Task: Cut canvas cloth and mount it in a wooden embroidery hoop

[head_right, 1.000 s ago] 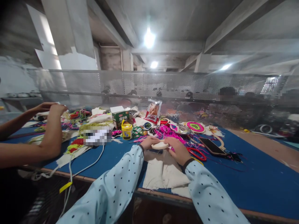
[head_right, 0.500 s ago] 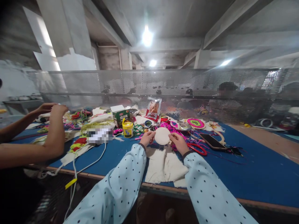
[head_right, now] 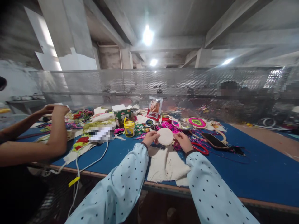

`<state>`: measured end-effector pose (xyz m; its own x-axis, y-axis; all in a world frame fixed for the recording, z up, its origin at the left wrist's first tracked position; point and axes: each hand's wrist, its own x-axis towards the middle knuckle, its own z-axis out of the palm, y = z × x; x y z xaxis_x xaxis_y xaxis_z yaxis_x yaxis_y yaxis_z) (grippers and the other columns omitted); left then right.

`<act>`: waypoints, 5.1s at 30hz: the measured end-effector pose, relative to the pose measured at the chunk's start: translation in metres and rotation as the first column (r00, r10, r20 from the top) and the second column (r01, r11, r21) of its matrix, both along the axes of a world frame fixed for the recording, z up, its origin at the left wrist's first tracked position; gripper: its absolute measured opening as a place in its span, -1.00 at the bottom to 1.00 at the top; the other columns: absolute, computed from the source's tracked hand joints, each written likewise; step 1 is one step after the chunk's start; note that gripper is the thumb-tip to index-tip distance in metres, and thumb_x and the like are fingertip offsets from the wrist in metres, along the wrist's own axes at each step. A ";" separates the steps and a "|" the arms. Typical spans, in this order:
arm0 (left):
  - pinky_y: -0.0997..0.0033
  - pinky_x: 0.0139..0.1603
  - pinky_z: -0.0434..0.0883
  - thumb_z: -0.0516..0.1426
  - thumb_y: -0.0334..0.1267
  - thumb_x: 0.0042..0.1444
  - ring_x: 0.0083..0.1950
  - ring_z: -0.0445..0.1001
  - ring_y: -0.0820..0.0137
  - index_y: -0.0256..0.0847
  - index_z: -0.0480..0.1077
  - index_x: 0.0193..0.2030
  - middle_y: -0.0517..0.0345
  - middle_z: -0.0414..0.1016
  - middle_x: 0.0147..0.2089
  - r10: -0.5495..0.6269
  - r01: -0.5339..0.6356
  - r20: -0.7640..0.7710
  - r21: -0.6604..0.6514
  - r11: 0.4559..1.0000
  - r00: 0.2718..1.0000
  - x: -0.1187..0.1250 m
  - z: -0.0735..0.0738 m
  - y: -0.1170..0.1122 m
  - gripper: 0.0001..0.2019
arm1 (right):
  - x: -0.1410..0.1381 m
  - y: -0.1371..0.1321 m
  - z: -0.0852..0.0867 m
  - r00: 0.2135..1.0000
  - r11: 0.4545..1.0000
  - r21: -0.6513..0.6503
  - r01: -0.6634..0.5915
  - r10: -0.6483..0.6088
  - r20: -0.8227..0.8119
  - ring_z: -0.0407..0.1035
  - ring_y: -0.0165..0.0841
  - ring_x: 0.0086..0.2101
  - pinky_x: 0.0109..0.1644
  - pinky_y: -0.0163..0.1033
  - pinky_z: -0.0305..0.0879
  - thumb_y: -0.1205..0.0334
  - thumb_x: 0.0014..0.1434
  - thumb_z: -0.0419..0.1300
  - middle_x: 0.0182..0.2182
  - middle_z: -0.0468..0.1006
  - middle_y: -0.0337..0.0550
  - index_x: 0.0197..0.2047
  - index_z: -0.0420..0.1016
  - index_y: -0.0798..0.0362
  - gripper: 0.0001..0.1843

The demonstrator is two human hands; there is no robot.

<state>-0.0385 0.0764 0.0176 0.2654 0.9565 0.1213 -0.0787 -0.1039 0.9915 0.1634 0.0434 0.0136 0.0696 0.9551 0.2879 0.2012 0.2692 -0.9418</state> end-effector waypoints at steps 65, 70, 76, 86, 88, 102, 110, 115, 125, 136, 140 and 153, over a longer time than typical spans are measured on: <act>0.51 -0.33 0.24 0.13 -0.30 0.03 -0.39 0.33 0.47 -0.27 0.36 -0.44 0.22 0.38 -0.48 0.116 -0.066 -0.097 0.409 0.910 0.989 0.019 0.001 -0.012 -0.90 | -0.035 -0.026 0.001 0.539 0.824 0.561 0.081 -0.510 0.670 0.45 -0.27 -0.40 -0.36 -0.24 0.22 0.06 0.21 0.04 -0.38 0.57 -0.12 -0.20 0.44 0.07 -0.72; 0.50 -0.32 0.26 0.13 -0.31 0.02 -0.39 0.34 0.47 -0.28 0.36 -0.45 0.21 0.39 -0.48 0.100 -0.056 -0.091 0.396 0.916 0.991 0.019 0.002 -0.013 -0.91 | -0.036 -0.028 0.004 0.533 0.806 0.589 0.054 -0.522 0.666 0.44 -0.28 -0.40 -0.36 -0.25 0.18 0.06 0.22 0.02 -0.37 0.57 -0.14 -0.23 0.44 0.05 -0.72; 0.48 -0.30 0.27 0.16 -0.21 0.01 -0.37 0.34 0.45 -0.28 0.36 -0.45 0.20 0.39 -0.47 0.090 -0.056 -0.074 0.376 0.925 0.993 0.017 0.002 -0.011 -0.84 | -0.036 -0.031 0.005 0.535 0.810 0.587 -0.001 -0.495 0.684 0.40 -0.29 -0.39 -0.38 -0.26 0.15 0.08 0.25 -0.06 -0.41 0.54 -0.11 -0.34 0.42 0.04 -0.68; 0.48 -0.29 0.28 0.15 -0.19 0.01 -0.38 0.34 0.45 -0.28 0.35 -0.45 0.19 0.39 -0.46 0.046 -0.019 -0.059 0.390 0.921 0.997 0.018 0.004 -0.012 -0.82 | -0.035 -0.026 0.003 0.635 0.825 0.562 0.062 -0.467 0.615 0.44 -0.23 -0.27 -0.25 -0.20 0.28 0.13 0.22 0.00 -0.24 0.55 -0.05 -0.10 0.40 0.07 -0.73; 0.48 -0.29 0.29 0.16 -0.18 0.01 -0.38 0.34 0.45 -0.28 0.36 -0.45 0.18 0.39 -0.45 0.044 -0.015 -0.065 0.397 0.918 0.997 0.019 0.003 -0.012 -0.81 | -0.033 -0.026 0.004 0.641 0.819 0.571 0.054 -0.467 0.609 0.43 -0.23 -0.28 -0.24 -0.18 0.29 0.15 0.22 0.00 -0.26 0.55 -0.04 -0.14 0.41 0.07 -0.74; 0.47 -0.31 0.29 0.13 -0.06 0.01 -0.37 0.35 0.43 -0.27 0.36 -0.43 0.16 0.41 -0.44 0.089 -0.041 -0.088 0.438 0.898 0.992 0.019 -0.001 -0.006 -0.73 | -0.036 -0.027 0.003 0.646 0.806 0.590 0.056 -0.480 0.594 0.42 -0.25 -0.18 -0.16 -0.19 0.30 0.13 0.24 -0.01 -0.16 0.53 -0.04 -0.06 0.39 0.05 -0.71; 0.48 -0.31 0.25 0.12 -0.12 0.03 -0.37 0.32 0.43 -0.27 0.37 -0.43 0.17 0.40 -0.44 0.100 -0.025 -0.134 0.474 0.880 0.986 0.020 0.001 -0.009 -0.77 | -0.034 -0.030 0.009 0.510 0.775 0.632 0.022 -0.552 0.660 0.44 -0.24 -0.26 -0.22 -0.19 0.29 0.17 0.24 0.00 -0.21 0.56 -0.03 -0.15 0.47 0.07 -0.73; 0.49 -0.32 0.24 0.11 -0.10 0.04 -0.37 0.32 0.43 -0.26 0.38 -0.43 0.17 0.40 -0.46 0.099 -0.021 -0.139 0.476 0.879 0.985 0.021 0.001 -0.010 -0.76 | -0.034 -0.033 0.012 0.458 0.758 0.652 0.017 -0.585 0.669 0.43 -0.25 -0.31 -0.28 -0.21 0.25 0.18 0.24 0.01 -0.25 0.57 -0.05 -0.17 0.48 0.08 -0.74; 0.49 -0.34 0.24 0.10 -0.05 0.05 -0.38 0.30 0.43 -0.28 0.37 -0.45 0.17 0.38 -0.47 0.083 0.004 -0.166 0.468 0.884 0.983 0.019 -0.001 -0.006 -0.71 | -0.037 -0.036 0.015 0.495 0.768 0.641 0.011 -0.561 0.663 0.38 -0.24 -0.28 -0.22 -0.20 0.24 0.21 0.23 0.02 -0.32 0.52 -0.05 -0.38 0.43 0.07 -0.77; 0.48 -0.32 0.22 0.10 -0.16 0.05 -0.38 0.28 0.45 -0.25 0.32 -0.44 0.21 0.34 -0.46 0.088 0.008 -0.173 0.487 0.874 0.981 0.019 0.002 -0.008 -0.81 | -0.029 -0.025 0.010 0.561 0.782 0.624 0.003 -0.518 0.646 0.37 -0.24 -0.18 -0.09 -0.15 0.29 0.19 0.21 0.05 -0.22 0.51 -0.05 -0.19 0.46 0.08 -0.78; 0.48 -0.32 0.22 0.09 -0.13 0.06 -0.38 0.27 0.45 -0.25 0.31 -0.43 0.21 0.34 -0.46 0.072 0.029 -0.185 0.494 0.869 0.980 0.018 0.004 -0.010 -0.79 | -0.029 -0.027 0.011 0.553 0.757 0.653 -0.010 -0.540 0.634 0.38 -0.23 -0.19 -0.11 -0.14 0.31 0.21 0.21 0.05 -0.22 0.52 -0.05 -0.21 0.48 0.08 -0.79; 0.48 -0.31 0.24 0.09 -0.14 0.05 -0.34 0.31 0.42 -0.26 0.36 -0.38 0.18 0.38 -0.41 0.079 0.036 -0.204 0.503 0.864 0.976 0.017 0.005 -0.010 -0.80 | -0.027 -0.024 0.012 0.844 0.894 0.446 0.039 -0.268 0.464 0.35 -0.30 -0.35 -0.27 -0.23 0.26 0.07 0.21 0.03 -0.40 0.48 -0.14 -0.34 0.38 0.05 -0.76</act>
